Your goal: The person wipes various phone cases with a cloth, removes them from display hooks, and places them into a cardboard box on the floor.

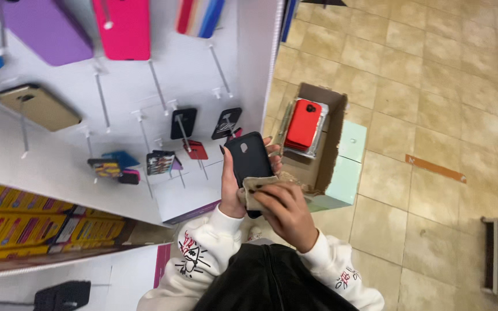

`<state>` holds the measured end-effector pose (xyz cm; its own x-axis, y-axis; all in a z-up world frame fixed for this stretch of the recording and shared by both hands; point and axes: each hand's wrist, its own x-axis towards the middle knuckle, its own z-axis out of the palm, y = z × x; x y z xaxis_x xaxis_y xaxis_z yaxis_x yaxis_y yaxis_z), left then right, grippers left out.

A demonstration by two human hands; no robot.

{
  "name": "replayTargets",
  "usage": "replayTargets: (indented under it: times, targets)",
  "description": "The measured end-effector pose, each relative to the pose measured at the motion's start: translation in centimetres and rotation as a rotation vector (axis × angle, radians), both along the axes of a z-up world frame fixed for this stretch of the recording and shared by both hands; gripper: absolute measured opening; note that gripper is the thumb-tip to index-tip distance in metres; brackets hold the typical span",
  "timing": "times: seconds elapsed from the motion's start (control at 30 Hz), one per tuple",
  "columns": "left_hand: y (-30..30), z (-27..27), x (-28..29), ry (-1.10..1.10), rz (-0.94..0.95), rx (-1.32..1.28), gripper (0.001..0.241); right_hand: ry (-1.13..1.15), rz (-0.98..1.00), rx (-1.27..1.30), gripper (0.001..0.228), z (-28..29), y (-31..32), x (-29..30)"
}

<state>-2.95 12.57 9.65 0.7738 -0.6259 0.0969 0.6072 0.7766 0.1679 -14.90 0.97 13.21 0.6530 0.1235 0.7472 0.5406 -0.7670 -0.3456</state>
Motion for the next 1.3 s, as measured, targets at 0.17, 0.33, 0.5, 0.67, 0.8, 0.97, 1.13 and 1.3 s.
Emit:
replayTargets:
  times: [0.17, 0.33, 0.5, 0.67, 0.8, 0.97, 1.13, 1.3]
  targets:
    - [7.7, 0.2, 1.3, -0.180, 0.183, 0.062, 0.130, -0.016, 0.148, -0.085, 0.030, 0.8, 4.2, 1.0]
    - [9.9, -0.7, -1.2, -0.214, 0.407, 0.262, 0.130, -0.100, 0.096, -0.085, 0.026, 1.5, 7.3, 5.5]
    - [13.3, 0.5, -2.1, -0.335, 0.540, 0.477, 0.092, -0.123, 0.102, 0.137, 0.030, 5.7, 11.6, 9.7]
    - [17.6, -4.3, 0.4, -0.220, 0.561, 0.594, 0.106, -0.098, 0.357, 0.113, 0.029, 7.0, 16.6, 9.7]
    - [19.9, 4.5, -0.2, -0.214, 0.647, 0.437, 0.135, 0.081, 0.543, 0.015, 0.024, 5.7, 17.5, 7.4]
    - [23.0, 3.2, 0.9, -0.261, 0.671, 0.460, 0.117, 0.058, 0.564, -0.204, 0.025, 3.3, 17.6, 6.7]
    - [24.2, 2.9, 1.0, -0.281, 0.645, 0.501, 0.116, -0.024, 0.348, -0.327, 0.027, 2.0, 17.9, 8.3]
    - [26.3, 2.7, 1.9, -0.158, 0.673, 0.390, 0.099, 0.079, 0.641, -0.144, 0.025, 3.4, 21.3, 7.4]
